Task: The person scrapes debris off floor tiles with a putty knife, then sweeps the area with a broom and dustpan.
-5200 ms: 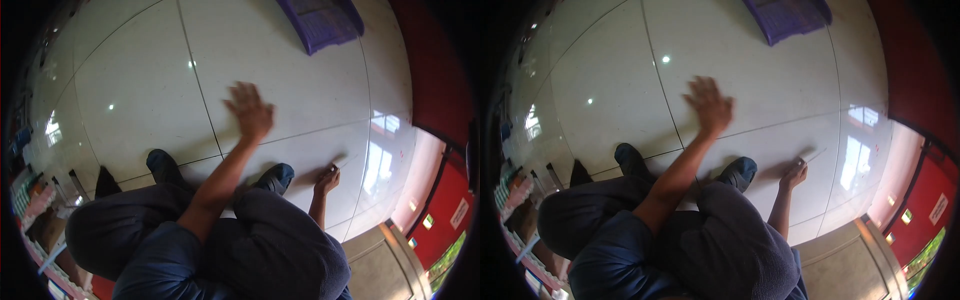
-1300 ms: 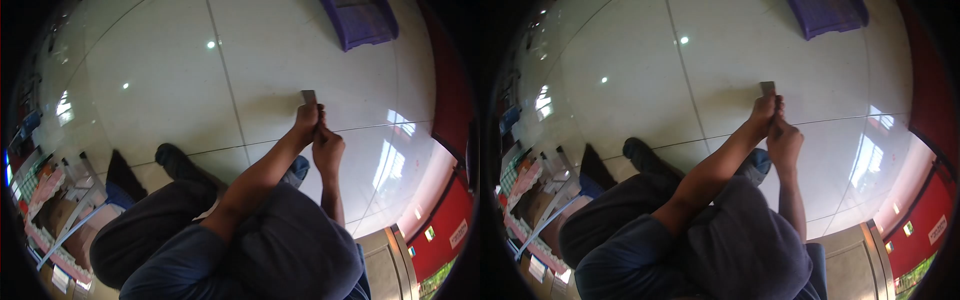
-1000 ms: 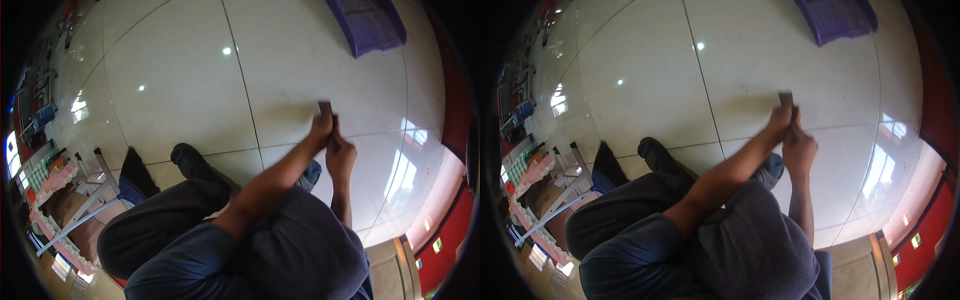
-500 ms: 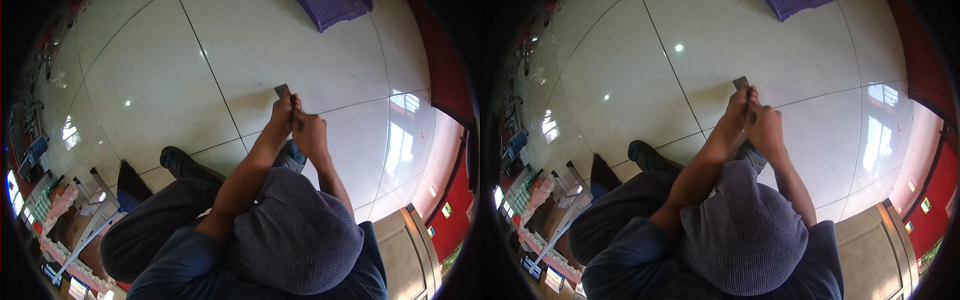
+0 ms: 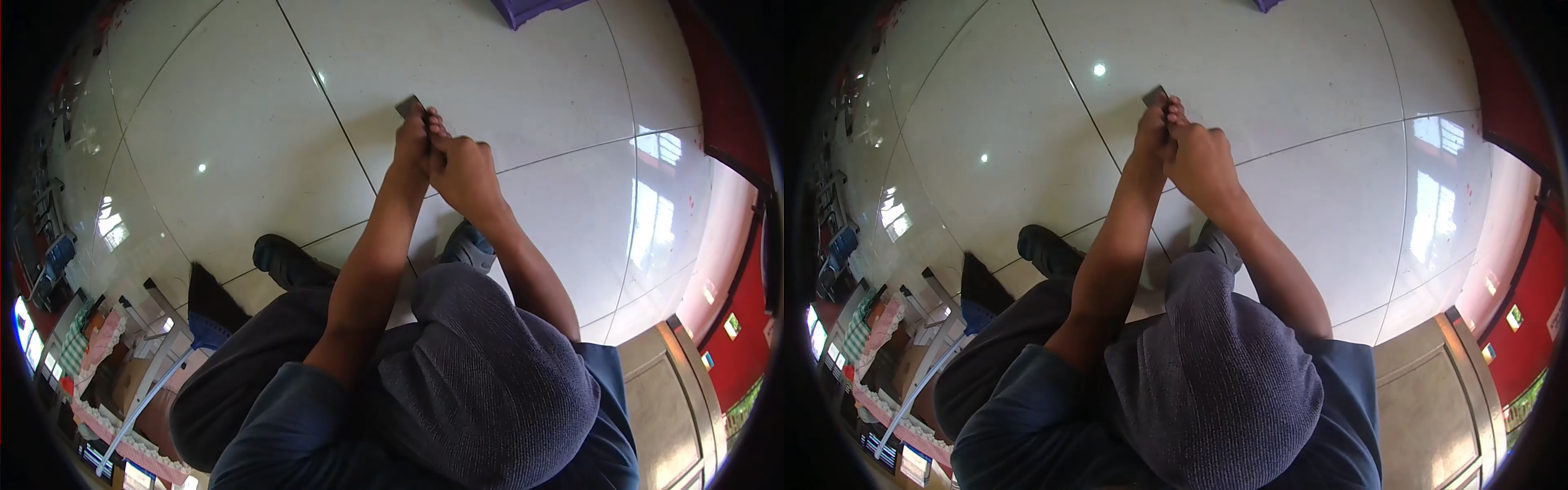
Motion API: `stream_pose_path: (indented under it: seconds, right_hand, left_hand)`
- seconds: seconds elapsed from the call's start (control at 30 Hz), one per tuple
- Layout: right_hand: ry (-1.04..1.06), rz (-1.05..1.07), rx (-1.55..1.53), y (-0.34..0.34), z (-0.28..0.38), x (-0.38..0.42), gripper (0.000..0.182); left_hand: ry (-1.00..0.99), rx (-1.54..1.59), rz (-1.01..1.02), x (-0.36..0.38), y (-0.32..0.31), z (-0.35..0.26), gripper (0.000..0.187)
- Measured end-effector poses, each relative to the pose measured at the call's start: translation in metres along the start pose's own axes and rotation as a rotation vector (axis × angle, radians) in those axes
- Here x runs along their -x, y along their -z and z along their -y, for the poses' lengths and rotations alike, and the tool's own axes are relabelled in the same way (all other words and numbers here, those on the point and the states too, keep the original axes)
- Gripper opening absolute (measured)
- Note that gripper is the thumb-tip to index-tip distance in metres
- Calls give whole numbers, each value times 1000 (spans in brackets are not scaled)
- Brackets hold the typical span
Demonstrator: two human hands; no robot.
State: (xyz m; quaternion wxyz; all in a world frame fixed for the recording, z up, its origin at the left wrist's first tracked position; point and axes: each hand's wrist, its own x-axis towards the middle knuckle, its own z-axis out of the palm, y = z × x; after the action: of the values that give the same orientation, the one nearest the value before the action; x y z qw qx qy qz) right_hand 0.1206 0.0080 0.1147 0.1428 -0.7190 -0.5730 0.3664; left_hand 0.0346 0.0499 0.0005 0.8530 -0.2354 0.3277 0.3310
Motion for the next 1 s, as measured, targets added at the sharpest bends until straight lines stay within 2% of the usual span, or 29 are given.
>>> stream_pose_path:
  seconds: [0.03, 0.07, 0.1, 0.13, 0.17, 0.2, 0.23, 0.27, 0.33, 0.4, 0.43, 0.53, 0.57, 0.6, 0.67, 0.73, 0.77, 0.87, 0.9, 0.93, 1.0]
  right_hand:
    - [62, -18, 3, 4, 3, 9, 24]
    - [32, -2, -9, 2, 3, 22, 23]
    - [8, 6, -18, 0, 2, 30, 22]
    - [-12, 9, -18, -2, 0, 28, 22]
    - [72, -121, -38, -8, -3, 24, 21]
    - [79, -119, -38, -7, 1, 12, 19]
    - [86, -120, -38, -2, 8, -6, 17]
    - [97, -115, -38, 1, 11, -16, 16]
    - [72, -32, -6, -1, 7, -14, 18]
    - [30, 80, 25, 5, 12, 20, 19]
    - [43, 67, 15, -1, 12, 25, 20]
    - [79, -45, -4, -4, 16, -7, 21]
    - [101, -17, 19, -6, 15, -31, 21]
    - [72, 0, -1, -7, 17, -52, 23]
    - [119, -22, -10, 1, 27, -54, 22]
    - [29, 83, 37, 5, 38, -36, 20]
    - [75, 51, 30, 7, 43, -49, 20]
    - [168, -9, 10, -3, 46, -75, 21]
    - [127, -33, 31, -9, 47, -95, 20]
    - [131, -18, 48, -7, 47, -96, 20]
    - [143, -3, 77, 7, 51, -95, 19]
  left_hand:
    - [93, 101, 75, -2, 16, 3, 32]
    - [186, 205, 140, 0, 40, 8, 29]
    - [218, 121, 330, 7, 43, 14, 24]
    - [168, 99, 249, 0, 40, 6, 23]
    - [123, 87, 158, -7, 41, 3, 23]
    - [90, 73, 60, -8, 35, 1, 22]
    - [70, 38, 151, -22, 26, -17, 25]
    - [30, 30, 109, -11, -3, -24, 27]
    - [46, 56, 12, -6, 5, -20, 28]
    - [-73, -71, -93, 15, 30, 11, 30]
    - [-29, -110, 146, 27, 34, 13, 31]
    - [-141, -127, -249, 2, -9, -13, 39]
    - [-87, -87, -91, -17, -13, -41, 38]
    - [-102, -113, -63, -18, -35, -57, 39]
    - [14, 10, -71, -14, -40, -63, 40]
    - [-223, -120, -303, 7, -36, -33, 40]
    - [-29, -68, -46, -2, -1, -45, 37]
    - [-218, -26, -167, -22, -38, -74, 28]
    - [-317, -163, -201, -25, -61, -89, 31]
    - [-241, -143, -89, -29, -68, -100, 33]
    - [-119, -46, -136, -30, -62, -87, 36]
